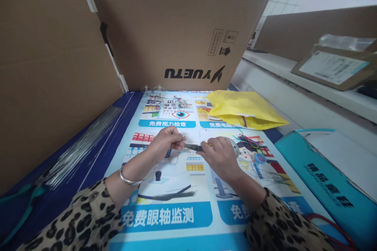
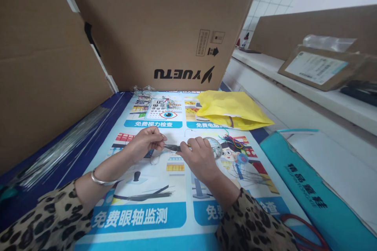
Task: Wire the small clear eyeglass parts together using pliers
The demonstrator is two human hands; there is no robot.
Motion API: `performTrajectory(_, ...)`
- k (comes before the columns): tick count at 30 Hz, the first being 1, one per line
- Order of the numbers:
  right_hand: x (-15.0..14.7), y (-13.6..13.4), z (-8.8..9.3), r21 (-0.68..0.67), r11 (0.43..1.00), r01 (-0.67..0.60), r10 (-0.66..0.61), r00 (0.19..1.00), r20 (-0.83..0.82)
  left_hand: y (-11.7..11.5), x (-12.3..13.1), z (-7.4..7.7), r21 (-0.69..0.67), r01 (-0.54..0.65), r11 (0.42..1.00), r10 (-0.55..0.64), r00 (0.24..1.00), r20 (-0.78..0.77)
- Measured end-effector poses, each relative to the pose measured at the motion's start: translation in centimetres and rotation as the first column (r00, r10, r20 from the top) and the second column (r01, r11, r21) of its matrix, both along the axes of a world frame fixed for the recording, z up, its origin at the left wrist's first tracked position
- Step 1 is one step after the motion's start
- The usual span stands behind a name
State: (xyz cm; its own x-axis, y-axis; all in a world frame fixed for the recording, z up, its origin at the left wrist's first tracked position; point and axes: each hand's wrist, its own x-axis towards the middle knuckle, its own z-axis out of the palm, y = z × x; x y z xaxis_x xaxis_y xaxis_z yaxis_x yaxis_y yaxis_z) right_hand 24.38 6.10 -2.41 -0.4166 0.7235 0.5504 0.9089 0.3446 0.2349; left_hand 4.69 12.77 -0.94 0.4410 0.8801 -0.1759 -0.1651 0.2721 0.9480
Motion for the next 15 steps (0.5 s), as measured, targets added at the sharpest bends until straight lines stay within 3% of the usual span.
performTrajectory(15,-0.06,-0.06,0.35,-0.037,0.999,-0.010,0.011,1.000,0.018,0.13,-0.04,-0.02,0.025,-0.011,1.000,0.012,0.999,-0.033)
